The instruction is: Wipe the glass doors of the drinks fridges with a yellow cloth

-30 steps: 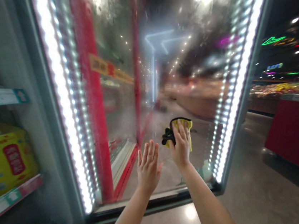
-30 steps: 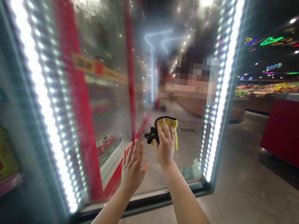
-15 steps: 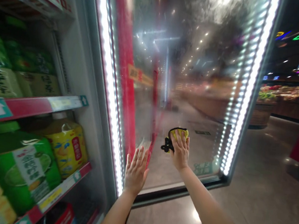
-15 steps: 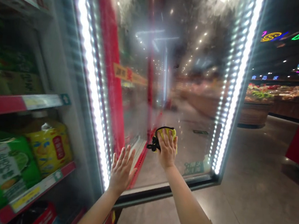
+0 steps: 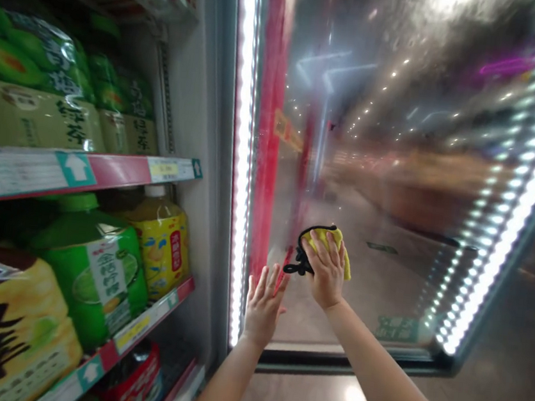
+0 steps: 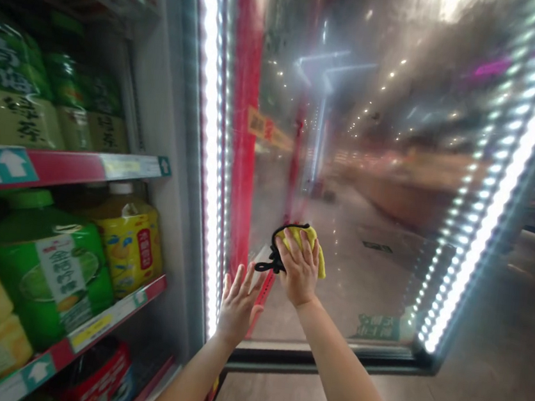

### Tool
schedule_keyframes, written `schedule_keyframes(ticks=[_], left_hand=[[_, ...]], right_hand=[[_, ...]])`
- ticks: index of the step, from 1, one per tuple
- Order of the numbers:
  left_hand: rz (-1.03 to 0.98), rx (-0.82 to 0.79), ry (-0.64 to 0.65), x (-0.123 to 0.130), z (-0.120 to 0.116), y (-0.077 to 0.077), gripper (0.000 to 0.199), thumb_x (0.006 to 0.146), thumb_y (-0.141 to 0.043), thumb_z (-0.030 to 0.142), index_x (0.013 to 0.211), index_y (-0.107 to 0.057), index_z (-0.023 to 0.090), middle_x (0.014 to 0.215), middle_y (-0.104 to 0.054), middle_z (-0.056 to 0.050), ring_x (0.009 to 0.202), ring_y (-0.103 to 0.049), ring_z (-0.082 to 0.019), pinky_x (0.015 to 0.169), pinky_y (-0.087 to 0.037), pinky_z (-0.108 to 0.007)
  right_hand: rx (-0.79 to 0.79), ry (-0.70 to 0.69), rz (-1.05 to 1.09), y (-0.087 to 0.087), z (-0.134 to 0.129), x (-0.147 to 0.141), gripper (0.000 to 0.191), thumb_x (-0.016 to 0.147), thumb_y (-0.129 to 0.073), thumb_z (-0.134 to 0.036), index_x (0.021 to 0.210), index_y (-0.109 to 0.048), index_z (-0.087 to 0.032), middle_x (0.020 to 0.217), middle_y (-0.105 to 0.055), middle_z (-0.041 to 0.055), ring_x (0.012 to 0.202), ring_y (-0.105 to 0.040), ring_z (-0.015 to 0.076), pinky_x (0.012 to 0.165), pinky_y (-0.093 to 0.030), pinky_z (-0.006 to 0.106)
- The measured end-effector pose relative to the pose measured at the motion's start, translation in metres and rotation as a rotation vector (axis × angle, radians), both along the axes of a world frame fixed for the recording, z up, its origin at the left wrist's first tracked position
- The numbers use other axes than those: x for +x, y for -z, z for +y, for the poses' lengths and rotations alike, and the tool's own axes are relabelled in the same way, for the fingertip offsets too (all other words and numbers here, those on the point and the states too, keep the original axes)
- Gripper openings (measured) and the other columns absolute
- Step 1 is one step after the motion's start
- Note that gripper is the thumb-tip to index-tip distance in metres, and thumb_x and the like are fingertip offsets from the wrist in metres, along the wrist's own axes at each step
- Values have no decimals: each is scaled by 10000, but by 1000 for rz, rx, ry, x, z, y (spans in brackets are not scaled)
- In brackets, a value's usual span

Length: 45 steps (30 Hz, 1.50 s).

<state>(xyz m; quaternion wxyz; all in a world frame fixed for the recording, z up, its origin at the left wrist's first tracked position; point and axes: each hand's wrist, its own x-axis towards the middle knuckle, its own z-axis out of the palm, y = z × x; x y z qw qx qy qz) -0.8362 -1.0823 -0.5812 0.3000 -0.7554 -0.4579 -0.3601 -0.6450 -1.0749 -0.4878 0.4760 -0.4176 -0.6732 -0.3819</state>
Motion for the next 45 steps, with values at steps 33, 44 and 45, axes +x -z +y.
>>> schedule_keyframes(ticks=[33,44,45], left_hand=[[-55,97,130,0,-6,37,970,758,-859,257,1588,-357,269,1568,-496,-103,1478,-437,-302,1144,-499,-485],[-64,87,124,0,-8,36,1010,740,-869,265,1596,-333,277,1583,-470,-94,1490,-415,-292,1174,-473,-484],[-68,87,117,0,-8,37,997,737,-872,269,1588,-353,282,1577,-479,-94,1478,-434,-296,1162,-486,-482]], right_hand=[[9,-215,-690,-69,-3,-68,334,1006,-578,-215,1319,-669,-291,1371,-690,-26,1437,-485,239,1336,-58,523],[45,-160,-620,-73,-8,-71,301,1004,-593,-223,1284,-683,-290,1399,-672,-47,1424,-498,252,1333,-26,550],[58,-158,-619,-69,-9,-72,285,998,-605,-226,1263,-693,-282,1391,-678,-49,1413,-508,253,1333,4,545]])
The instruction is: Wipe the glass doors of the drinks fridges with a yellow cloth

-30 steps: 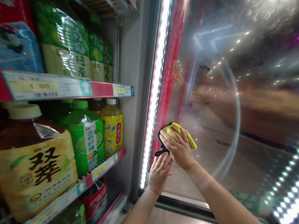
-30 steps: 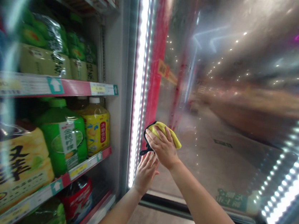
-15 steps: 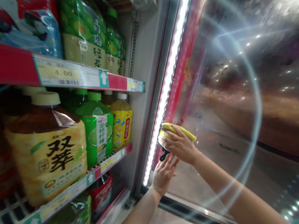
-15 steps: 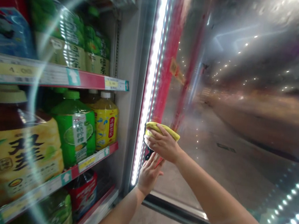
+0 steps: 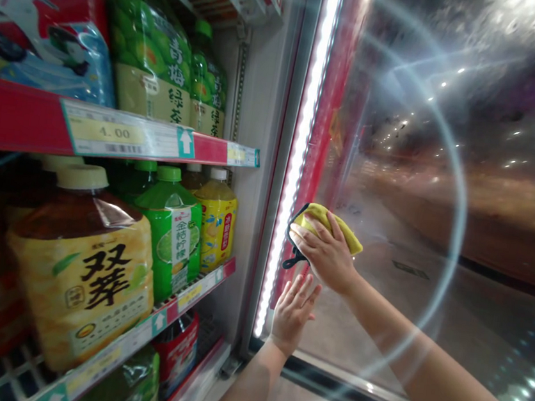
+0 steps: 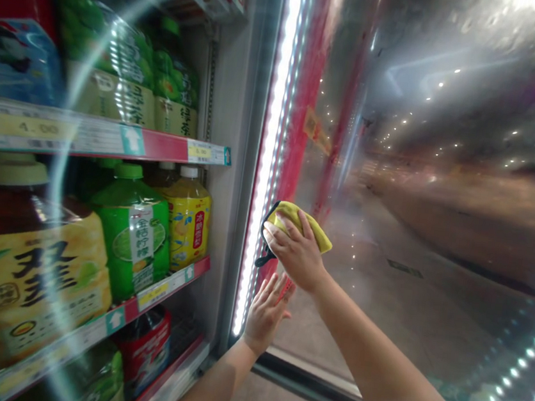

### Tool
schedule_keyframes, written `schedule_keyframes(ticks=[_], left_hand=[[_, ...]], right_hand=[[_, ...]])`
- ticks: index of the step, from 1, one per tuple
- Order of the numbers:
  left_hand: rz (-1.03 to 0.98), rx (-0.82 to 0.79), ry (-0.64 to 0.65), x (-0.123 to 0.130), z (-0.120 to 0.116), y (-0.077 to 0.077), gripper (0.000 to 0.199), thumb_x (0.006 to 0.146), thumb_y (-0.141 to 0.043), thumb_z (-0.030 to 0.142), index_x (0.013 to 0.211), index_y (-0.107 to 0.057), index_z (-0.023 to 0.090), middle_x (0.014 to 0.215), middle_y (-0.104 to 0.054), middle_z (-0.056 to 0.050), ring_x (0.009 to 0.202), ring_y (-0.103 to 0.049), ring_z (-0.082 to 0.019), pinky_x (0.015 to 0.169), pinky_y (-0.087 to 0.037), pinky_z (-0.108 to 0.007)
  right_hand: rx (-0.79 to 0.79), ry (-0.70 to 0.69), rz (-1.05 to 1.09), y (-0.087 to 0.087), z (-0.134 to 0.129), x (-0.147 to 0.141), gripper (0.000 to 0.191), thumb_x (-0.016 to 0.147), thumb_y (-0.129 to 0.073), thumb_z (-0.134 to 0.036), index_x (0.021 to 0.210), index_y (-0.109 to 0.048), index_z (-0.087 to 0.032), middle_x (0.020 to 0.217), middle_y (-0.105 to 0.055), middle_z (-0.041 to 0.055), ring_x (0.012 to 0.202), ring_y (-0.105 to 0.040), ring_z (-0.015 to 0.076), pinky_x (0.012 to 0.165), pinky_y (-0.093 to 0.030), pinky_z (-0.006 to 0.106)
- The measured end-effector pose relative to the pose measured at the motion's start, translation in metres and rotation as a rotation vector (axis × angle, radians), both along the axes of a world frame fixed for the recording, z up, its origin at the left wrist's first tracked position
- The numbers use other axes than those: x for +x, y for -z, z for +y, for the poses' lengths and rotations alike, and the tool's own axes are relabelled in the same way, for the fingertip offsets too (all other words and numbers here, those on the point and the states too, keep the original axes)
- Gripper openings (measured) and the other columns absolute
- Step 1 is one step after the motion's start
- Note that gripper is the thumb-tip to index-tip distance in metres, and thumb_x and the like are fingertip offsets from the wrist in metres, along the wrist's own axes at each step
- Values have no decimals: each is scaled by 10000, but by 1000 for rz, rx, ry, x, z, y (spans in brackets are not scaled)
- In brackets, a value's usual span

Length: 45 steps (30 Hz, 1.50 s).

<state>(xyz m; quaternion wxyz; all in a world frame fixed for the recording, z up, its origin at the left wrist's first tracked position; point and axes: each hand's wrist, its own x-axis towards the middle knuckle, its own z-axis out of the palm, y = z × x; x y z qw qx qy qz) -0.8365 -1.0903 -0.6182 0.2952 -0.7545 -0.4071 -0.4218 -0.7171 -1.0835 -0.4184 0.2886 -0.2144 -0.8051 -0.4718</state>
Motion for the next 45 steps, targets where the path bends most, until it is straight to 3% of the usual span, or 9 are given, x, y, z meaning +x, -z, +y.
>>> schedule_keyframes(ticks=[4,11,17,20,23,28,34,39,45], left_hand=[[-22,6,-16,1,0,0,951,719,-887,267,1551,-427,293,1556,-510,-90,1430,-501,-314,1094,-549,-471],[-3,-9,-6,1,-3,-7,1052,723,-884,216,1603,-312,287,1585,-468,-88,1482,-424,-295,1162,-491,-482],[1,-6,-20,-1,-3,-7,1037,733,-876,204,1602,-315,287,1569,-487,-82,1463,-451,-300,1136,-516,-473],[-1,-32,-38,0,-5,-9,1087,727,-880,208,1616,-262,309,1586,-461,-66,1482,-423,-288,1143,-512,-459],[3,-26,-34,0,-5,-10,1104,726,-880,216,1620,-239,311,1588,-459,-63,1479,-427,-287,1150,-503,-461],[16,-23,-41,-1,-7,-14,1125,712,-889,249,1624,-231,300,1583,-468,-71,1476,-437,-289,1155,-496,-450],[30,-36,-72,-1,-8,-14,1120,716,-889,259,1625,-237,316,1603,-439,-76,1490,-412,-291,1178,-469,-442],[47,-24,-87,0,-10,-13,1139,740,-877,284,1639,-178,290,1606,-433,-88,1488,-419,-292,1182,-458,-437],[18,9,-51,-3,-17,-47,1048,875,-761,313,1653,-62,244,1636,-384,-110,1538,-325,-287,1247,-346,-499]], right_hand=[[26,-80,-150,5,0,-3,244,997,-593,-203,1179,-725,-300,1308,-719,-76,1368,-546,219,1342,-1,492],[84,40,291,3,-4,8,377,1022,-526,-182,1384,-607,-250,1467,-628,-17,1485,-401,220,1328,-80,493],[35,6,169,-9,4,-5,434,1038,-479,-208,1457,-550,-298,1502,-594,-35,1469,-433,232,1325,-33,515],[62,33,333,-15,4,1,483,1038,-457,-193,1507,-498,-300,1519,-578,-9,1498,-393,237,1317,-58,524],[87,63,427,-2,-1,11,468,1034,-470,-190,1489,-520,-285,1486,-611,2,1507,-373,236,1312,-78,520],[55,14,206,4,-6,31,405,1026,-513,-219,1417,-583,-304,1472,-623,-34,1460,-436,204,1311,-112,481],[77,127,603,22,-17,65,555,954,-508,-124,1484,-538,-287,1442,-647,42,1507,-373,265,1270,-193,549],[-10,80,381,27,-19,75,610,942,-512,-106,1499,-511,-354,1451,-639,-24,1455,-450,224,1293,-162,505],[98,161,730,29,-22,100,597,927,-491,-126,1504,-525,-276,1467,-620,81,1495,-390,341,1213,-269,628]])
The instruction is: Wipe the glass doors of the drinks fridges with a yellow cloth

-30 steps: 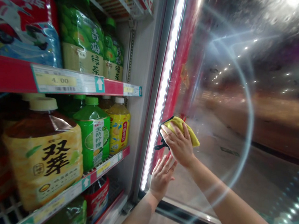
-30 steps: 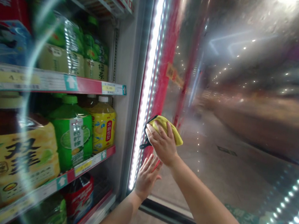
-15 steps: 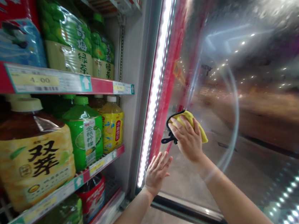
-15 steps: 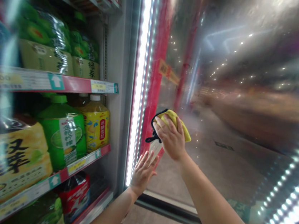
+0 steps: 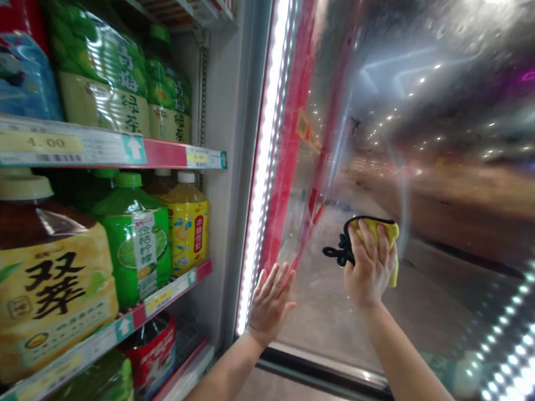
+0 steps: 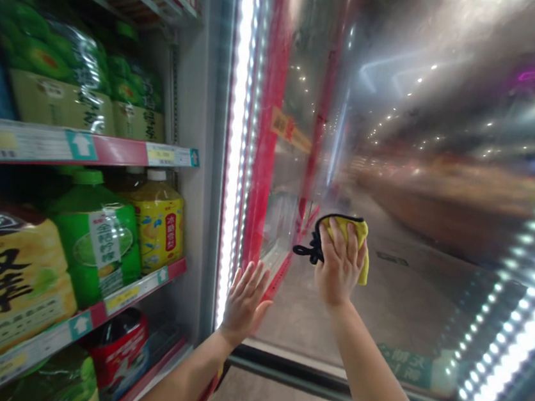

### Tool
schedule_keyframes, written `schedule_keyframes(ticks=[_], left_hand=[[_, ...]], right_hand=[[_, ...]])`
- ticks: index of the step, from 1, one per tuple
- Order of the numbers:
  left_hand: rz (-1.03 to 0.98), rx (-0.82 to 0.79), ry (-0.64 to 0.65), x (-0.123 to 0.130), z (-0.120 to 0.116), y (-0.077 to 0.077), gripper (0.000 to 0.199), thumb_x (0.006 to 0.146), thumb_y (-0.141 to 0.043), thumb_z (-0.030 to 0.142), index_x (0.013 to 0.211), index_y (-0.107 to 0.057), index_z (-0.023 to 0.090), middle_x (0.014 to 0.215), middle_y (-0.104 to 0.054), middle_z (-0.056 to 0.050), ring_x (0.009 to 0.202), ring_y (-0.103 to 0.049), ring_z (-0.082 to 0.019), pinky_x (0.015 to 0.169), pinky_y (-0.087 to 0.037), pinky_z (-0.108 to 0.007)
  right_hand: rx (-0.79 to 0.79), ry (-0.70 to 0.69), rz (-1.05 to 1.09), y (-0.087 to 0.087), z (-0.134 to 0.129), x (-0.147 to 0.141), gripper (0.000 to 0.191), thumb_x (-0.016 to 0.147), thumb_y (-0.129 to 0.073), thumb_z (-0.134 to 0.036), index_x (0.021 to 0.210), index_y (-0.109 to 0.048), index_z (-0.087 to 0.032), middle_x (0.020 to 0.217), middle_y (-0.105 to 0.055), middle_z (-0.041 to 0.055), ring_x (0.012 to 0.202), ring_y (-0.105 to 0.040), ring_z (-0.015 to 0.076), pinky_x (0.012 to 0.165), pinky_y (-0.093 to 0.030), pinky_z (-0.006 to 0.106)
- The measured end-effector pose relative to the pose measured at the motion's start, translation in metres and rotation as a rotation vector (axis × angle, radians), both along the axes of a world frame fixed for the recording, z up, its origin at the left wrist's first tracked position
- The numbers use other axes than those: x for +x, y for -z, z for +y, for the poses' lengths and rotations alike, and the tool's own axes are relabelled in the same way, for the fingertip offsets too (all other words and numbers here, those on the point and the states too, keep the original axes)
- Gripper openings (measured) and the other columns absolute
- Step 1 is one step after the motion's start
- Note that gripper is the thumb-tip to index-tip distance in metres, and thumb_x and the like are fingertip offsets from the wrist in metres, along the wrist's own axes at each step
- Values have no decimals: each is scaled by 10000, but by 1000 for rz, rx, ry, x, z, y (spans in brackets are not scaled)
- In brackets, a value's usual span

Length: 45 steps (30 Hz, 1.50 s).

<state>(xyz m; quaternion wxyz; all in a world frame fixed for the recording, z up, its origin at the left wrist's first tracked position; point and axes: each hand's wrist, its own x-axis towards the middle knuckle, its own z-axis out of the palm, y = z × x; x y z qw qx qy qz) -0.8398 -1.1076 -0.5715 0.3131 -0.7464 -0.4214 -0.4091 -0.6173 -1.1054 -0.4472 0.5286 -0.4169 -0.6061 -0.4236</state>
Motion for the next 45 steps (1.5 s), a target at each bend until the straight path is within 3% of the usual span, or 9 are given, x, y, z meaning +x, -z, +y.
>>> schedule_keyframes(ticks=[7,13,18,25,28,31,37,41,45], left_hand=[[29,4,89,23,19,-106,1237,808,-813,461,1649,60,217,1714,-160,-159,1586,-90,-341,1278,-208,-577],[62,9,143,46,24,-147,1259,789,-815,524,1649,62,249,1730,-45,-153,1580,23,-377,1250,-172,-659],[103,36,168,57,20,-155,1227,816,-808,452,1645,75,259,1725,-54,-153,1583,37,-355,1260,-181,-634],[156,33,176,82,12,-151,1176,855,-777,406,1643,79,238,1718,-92,-158,1586,-35,-348,1262,-227,-599],[193,48,189,95,11,-150,1135,876,-754,406,1644,66,246,1720,-101,-137,1588,-55,-338,1268,-231,-582],[217,65,203,106,11,-149,1102,898,-727,412,1643,70,250,1720,-105,-122,1591,-58,-325,1269,-242,-568],[193,94,225,130,5,-146,982,957,-646,355,1647,39,222,1716,-125,-124,1593,-58,-306,1272,-245,-547],[221,114,265,152,2,-144,952,963,-631,357,1650,12,213,1710,-163,-114,1596,-71,-280,1286,-225,-513],[266,113,286,175,0,-144,919,965,-617,350,1653,-25,205,1703,-200,-110,1598,-75,-270,1298,-177,-518]], right_hand=[[-124,-24,-155,-17,-6,15,734,823,-505,-38,1499,-517,-326,1502,-593,10,1497,-392,295,1264,-208,574],[-65,93,70,-16,-6,38,706,838,-485,-69,1514,-508,-271,1529,-561,62,1502,-372,342,1226,-272,614],[-131,49,-54,-18,-8,65,752,808,-502,-44,1510,-500,-315,1537,-556,13,1522,-345,279,1268,-212,552],[-87,107,188,-2,-18,85,732,845,-499,-81,1546,-454,-286,1553,-534,62,1530,-323,305,1240,-267,567],[-166,63,21,-15,-16,94,757,818,-495,-42,1522,-487,-320,1546,-547,25,1531,-328,287,1264,-226,551],[-141,80,106,-24,-16,114,737,834,-488,-61,1528,-476,-308,1579,-506,30,1542,-305,292,1253,-260,554],[-115,140,249,10,-24,137,742,863,-456,-75,1572,-407,-289,1582,-497,60,1555,-268,312,1232,-296,594],[-191,128,119,1,-23,154,760,850,-475,-66,1569,-410,-304,1613,-459,35,1561,-258,296,1254,-265,576],[-88,169,308,3,-22,182,770,860,-477,-92,1595,-350,-282,1645,-404,54,1568,-230,290,1246,-285,583]])
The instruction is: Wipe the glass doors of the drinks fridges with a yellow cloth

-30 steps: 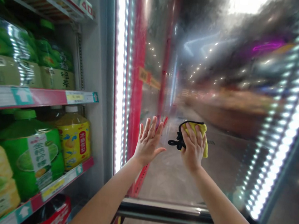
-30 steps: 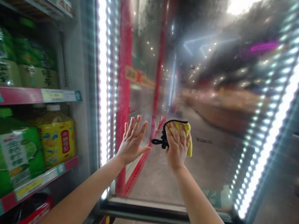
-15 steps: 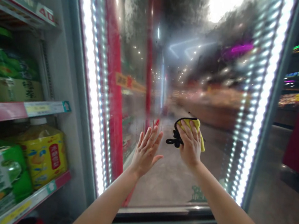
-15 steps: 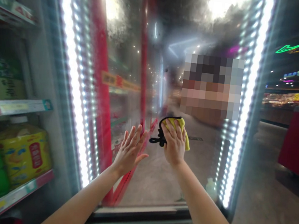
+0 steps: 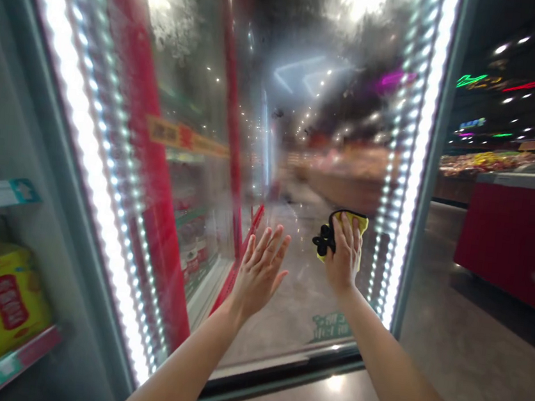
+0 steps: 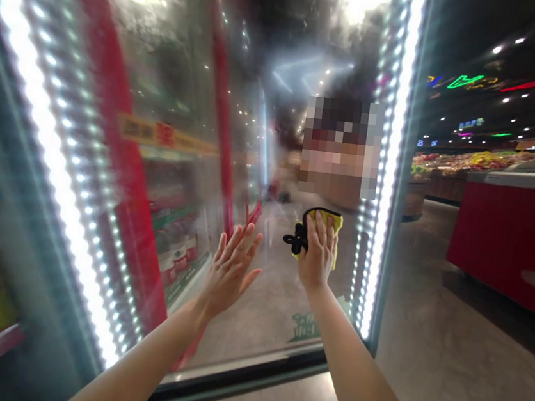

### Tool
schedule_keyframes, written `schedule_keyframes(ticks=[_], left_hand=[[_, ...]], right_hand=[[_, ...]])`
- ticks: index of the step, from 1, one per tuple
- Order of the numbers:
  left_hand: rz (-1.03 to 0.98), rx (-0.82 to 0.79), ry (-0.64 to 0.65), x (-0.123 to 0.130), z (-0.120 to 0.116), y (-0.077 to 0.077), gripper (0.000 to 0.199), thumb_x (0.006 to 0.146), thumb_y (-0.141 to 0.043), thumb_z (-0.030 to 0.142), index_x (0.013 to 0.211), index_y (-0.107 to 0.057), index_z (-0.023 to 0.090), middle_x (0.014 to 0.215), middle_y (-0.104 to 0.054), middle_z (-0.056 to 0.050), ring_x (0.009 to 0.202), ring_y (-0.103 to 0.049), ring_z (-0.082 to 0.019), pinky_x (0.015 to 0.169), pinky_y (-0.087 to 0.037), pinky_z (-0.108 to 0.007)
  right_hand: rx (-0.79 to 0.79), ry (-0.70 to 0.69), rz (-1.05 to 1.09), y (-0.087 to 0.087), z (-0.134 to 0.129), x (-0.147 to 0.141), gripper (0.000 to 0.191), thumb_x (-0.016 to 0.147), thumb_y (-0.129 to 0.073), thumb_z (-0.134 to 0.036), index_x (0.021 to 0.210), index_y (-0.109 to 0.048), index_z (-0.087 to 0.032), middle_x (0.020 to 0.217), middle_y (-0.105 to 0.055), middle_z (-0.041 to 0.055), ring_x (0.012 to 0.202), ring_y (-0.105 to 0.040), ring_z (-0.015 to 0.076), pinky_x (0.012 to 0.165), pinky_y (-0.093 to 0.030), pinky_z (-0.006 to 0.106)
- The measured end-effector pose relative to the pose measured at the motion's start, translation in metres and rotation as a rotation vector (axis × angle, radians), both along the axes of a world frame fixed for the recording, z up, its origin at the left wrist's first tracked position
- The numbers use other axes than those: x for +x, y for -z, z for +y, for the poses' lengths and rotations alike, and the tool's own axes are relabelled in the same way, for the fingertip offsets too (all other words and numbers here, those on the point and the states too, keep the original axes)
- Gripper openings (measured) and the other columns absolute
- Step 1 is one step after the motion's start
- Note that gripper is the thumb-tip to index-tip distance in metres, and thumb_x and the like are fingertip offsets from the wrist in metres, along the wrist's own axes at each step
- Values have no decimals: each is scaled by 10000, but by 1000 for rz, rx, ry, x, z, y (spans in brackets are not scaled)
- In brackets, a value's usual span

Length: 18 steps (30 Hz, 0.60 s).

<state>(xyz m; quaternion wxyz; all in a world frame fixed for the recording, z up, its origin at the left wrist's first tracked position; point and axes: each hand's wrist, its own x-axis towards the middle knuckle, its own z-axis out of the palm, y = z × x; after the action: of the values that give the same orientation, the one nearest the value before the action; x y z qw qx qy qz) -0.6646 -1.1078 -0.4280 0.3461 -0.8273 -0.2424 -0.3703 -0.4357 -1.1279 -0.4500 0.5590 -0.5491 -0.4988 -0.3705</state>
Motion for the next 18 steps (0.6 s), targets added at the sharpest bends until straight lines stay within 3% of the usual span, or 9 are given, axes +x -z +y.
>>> schedule_keyframes(ticks=[4,7,10,15,18], left_hand=[[27,20,23,22,1,0,887,960,-617,309,1654,-76,196,1702,-218,-99,1599,-59,-257,1309,-118,-514],[33,39,52,41,3,-1,865,959,-617,298,1653,-111,191,1700,-231,-93,1601,-39,-247,1313,-88,-508],[27,60,86,60,2,-2,863,956,-622,289,1651,-123,182,1697,-240,-91,1600,-4,-229,1316,-67,-498],[17,44,108,87,0,-1,851,963,-607,292,1651,-120,174,1701,-224,-87,1598,-2,-229,1317,-50,-490],[36,26,126,102,0,-1,859,970,-593,286,1654,-84,184,1700,-221,-89,1598,-11,-227,1316,-61,-499]], right_hand=[[-36,18,-3,13,-4,13,787,862,-468,-87,1610,-316,-280,1649,-396,59,1576,-204,289,1241,-294,591],[-109,0,-104,2,-4,30,783,855,-491,-96,1599,-342,-289,1652,-394,41,1574,-216,284,1250,-294,560],[-84,1,-65,-5,-2,57,790,848,-490,-97,1601,-335,-278,1663,-369,48,1579,-206,278,1258,-284,549],[-5,20,67,22,-3,83,778,882,-448,-111,1624,-257,-243,1672,-333,100,1590,-161,280,1246,-286,589],[-103,30,29,15,-5,89,746,897,-456,-124,1614,-288,-246,1675,-334,95,1587,-175,281,1242,-298,569]])
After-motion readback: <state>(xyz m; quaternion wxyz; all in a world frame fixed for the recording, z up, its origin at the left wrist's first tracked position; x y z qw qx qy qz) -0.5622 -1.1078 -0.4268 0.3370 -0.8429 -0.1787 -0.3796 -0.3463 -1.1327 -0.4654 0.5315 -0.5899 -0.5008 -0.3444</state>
